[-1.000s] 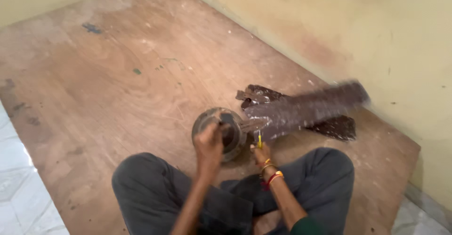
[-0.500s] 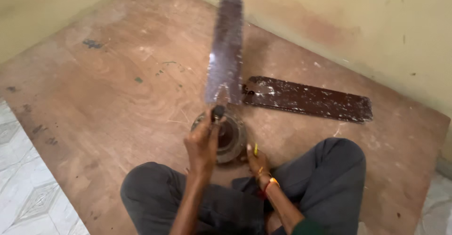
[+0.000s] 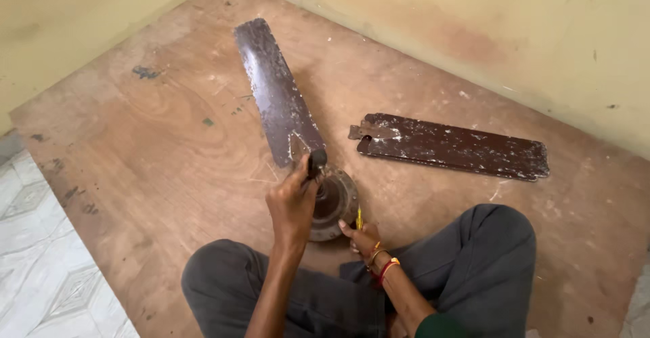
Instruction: The person sits on the floor and attaches three fan blades to a ceiling fan motor housing using a screwdriver. They secure each blade one by one, tightening the screws to hold them in place.
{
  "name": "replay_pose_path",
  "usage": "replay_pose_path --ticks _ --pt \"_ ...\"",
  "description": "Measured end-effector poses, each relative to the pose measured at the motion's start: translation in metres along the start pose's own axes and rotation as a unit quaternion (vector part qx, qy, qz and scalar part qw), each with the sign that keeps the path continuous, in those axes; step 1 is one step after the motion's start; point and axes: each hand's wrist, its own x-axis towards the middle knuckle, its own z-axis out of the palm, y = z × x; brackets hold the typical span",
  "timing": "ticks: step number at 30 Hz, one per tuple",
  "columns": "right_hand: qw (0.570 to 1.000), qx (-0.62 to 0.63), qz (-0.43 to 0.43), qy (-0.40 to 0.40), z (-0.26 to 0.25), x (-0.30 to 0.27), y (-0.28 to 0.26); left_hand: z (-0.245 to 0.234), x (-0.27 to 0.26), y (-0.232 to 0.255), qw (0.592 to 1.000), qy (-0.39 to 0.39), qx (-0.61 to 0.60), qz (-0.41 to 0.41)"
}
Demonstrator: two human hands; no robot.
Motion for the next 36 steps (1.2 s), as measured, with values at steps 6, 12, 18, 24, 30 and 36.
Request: replay_pose_path --ticks 6,12,18,24,30,36 --pt "0.998 -0.057 -0.031 0.015 -0.011 -0.003 0.011 -0.009 -0.013 -0.001 0.998 0.024 -0.057 0.003" --pt "1.000 0.023 0.013 0.003 -0.044 -0.006 0.008 0.015 -0.018 0.009 0.984 -0.036 -0.119 -0.128" --pt "0.998 0.067 0.018 0.004 -0.054 -0.010 0.001 0.025 -0.015 0.015 0.994 0.014 -0.107 0.008" --pt "1.000 0.031 0.004 0.004 -0.052 -0.022 -0.012 0.022 -0.009 0.016 0.995 -0.004 -0.098 -0.019" --pt "0.924 -0.331 -0.168 0.092 -0.102 -0.006 -0.029 0.012 -0.009 0.007 0.980 0.006 -0.185 -0.066" --pt "0.921 -0.325 -0.214 0.000 -0.154 0.009 -0.053 0.009 0.000 -0.007 0.982 0.031 -0.176 -0.068"
